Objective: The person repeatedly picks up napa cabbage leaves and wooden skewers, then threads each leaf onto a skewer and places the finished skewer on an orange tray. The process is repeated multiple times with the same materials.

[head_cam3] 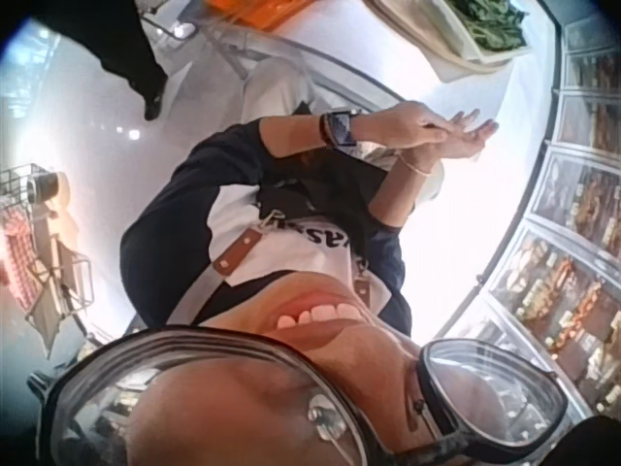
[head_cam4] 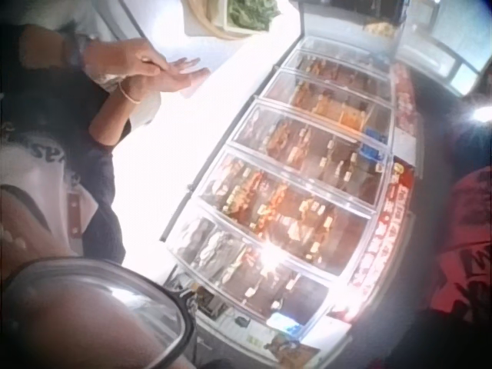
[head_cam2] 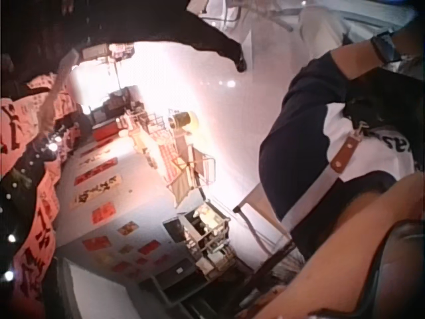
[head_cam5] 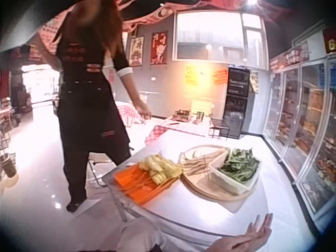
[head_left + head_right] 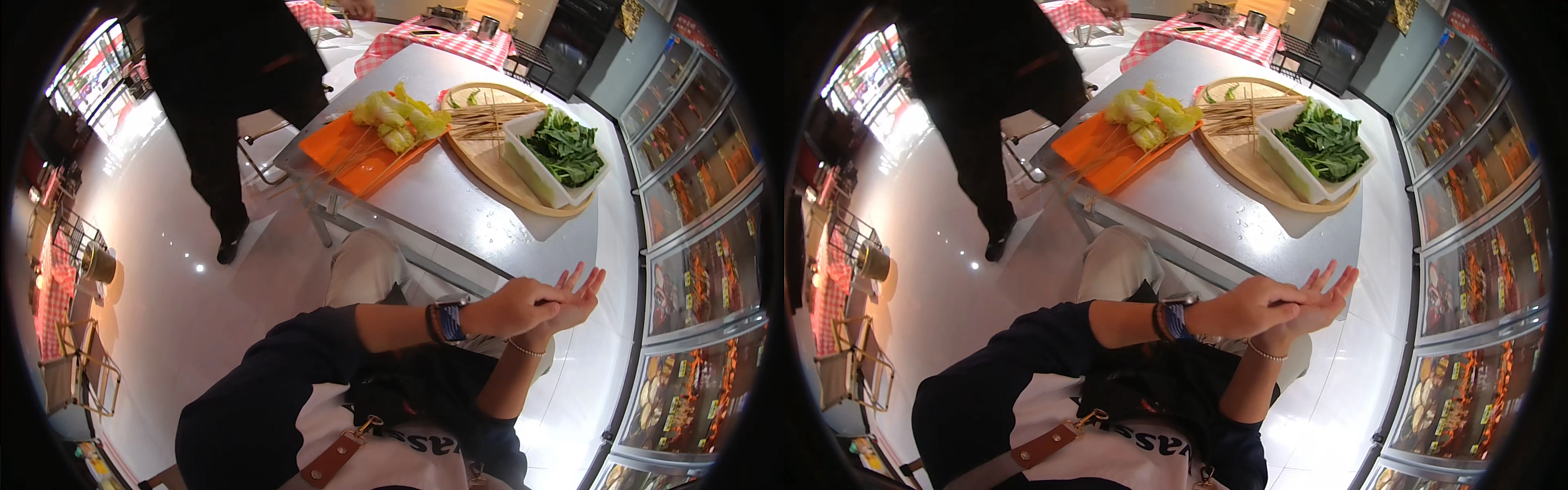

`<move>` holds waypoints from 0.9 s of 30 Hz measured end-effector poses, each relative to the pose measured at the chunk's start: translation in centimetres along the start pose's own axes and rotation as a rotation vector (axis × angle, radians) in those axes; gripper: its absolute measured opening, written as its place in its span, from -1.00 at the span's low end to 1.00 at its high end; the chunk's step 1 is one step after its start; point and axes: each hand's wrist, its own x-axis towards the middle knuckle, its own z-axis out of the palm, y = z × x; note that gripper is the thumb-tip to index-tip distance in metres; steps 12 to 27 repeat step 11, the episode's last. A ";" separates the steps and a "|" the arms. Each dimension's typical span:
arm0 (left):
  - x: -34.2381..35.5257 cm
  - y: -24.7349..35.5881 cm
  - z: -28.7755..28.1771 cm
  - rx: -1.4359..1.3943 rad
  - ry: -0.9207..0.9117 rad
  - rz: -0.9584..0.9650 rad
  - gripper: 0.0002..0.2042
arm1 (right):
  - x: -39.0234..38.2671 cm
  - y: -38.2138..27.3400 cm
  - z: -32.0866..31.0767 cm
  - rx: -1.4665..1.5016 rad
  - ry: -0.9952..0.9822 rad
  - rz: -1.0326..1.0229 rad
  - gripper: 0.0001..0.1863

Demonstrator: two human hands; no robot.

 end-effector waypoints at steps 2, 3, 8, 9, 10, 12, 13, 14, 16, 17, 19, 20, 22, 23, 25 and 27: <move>0.9 0.0 -2.3 -0.058 -0.101 -0.072 -0.71 | 0.5 0.0 0.2 0.007 -0.006 -0.017 -0.39; 1.2 0.5 -3.4 0.040 -0.146 -0.117 -0.75 | 1.1 -0.2 0.4 0.009 0.013 -0.025 -0.41; 0.5 5.0 -6.7 0.334 0.027 0.432 -0.70 | 3.2 -2.4 -0.2 0.040 0.107 -0.106 -0.50; 0.1 7.2 -6.9 0.348 0.037 0.508 -0.68 | 3.3 -2.6 -0.3 0.040 0.102 -0.107 -0.51; -0.2 9.2 -6.6 0.344 0.125 0.645 -0.70 | 3.4 -2.7 -0.3 0.042 0.103 -0.106 -0.52; -6.0 6.3 -1.5 0.302 0.178 0.577 -0.70 | 3.4 -2.9 -0.4 0.040 0.101 -0.104 -0.53; -6.0 6.3 -1.5 0.302 0.178 0.577 -0.70 | 3.4 -2.9 -0.4 0.040 0.101 -0.104 -0.53; -6.0 6.3 -1.5 0.302 0.178 0.577 -0.70 | 3.4 -2.9 -0.4 0.040 0.101 -0.104 -0.53; -6.0 6.3 -1.5 0.302 0.178 0.577 -0.70 | 3.4 -2.9 -0.4 0.040 0.101 -0.104 -0.53; -6.0 6.3 -1.5 0.302 0.178 0.577 -0.70 | 3.4 -2.9 -0.4 0.040 0.101 -0.104 -0.53; -6.0 6.3 -1.5 0.302 0.178 0.577 -0.70 | 3.4 -2.9 -0.4 0.040 0.101 -0.104 -0.53; -6.0 6.3 -1.5 0.302 0.178 0.577 -0.70 | 3.4 -2.9 -0.4 0.040 0.101 -0.104 -0.53; -6.0 6.3 -1.5 0.302 0.178 0.577 -0.70 | 3.4 -2.9 -0.4 0.040 0.101 -0.104 -0.53; -6.0 6.3 -1.5 0.302 0.178 0.577 -0.70 | 3.4 -2.9 -0.4 0.040 0.101 -0.104 -0.53; -6.0 6.3 -1.5 0.302 0.178 0.577 -0.70 | 3.4 -2.9 -0.4 0.040 0.101 -0.104 -0.53; -6.0 6.3 -1.5 0.302 0.178 0.577 -0.70 | 3.4 -2.9 -0.4 0.040 0.101 -0.104 -0.53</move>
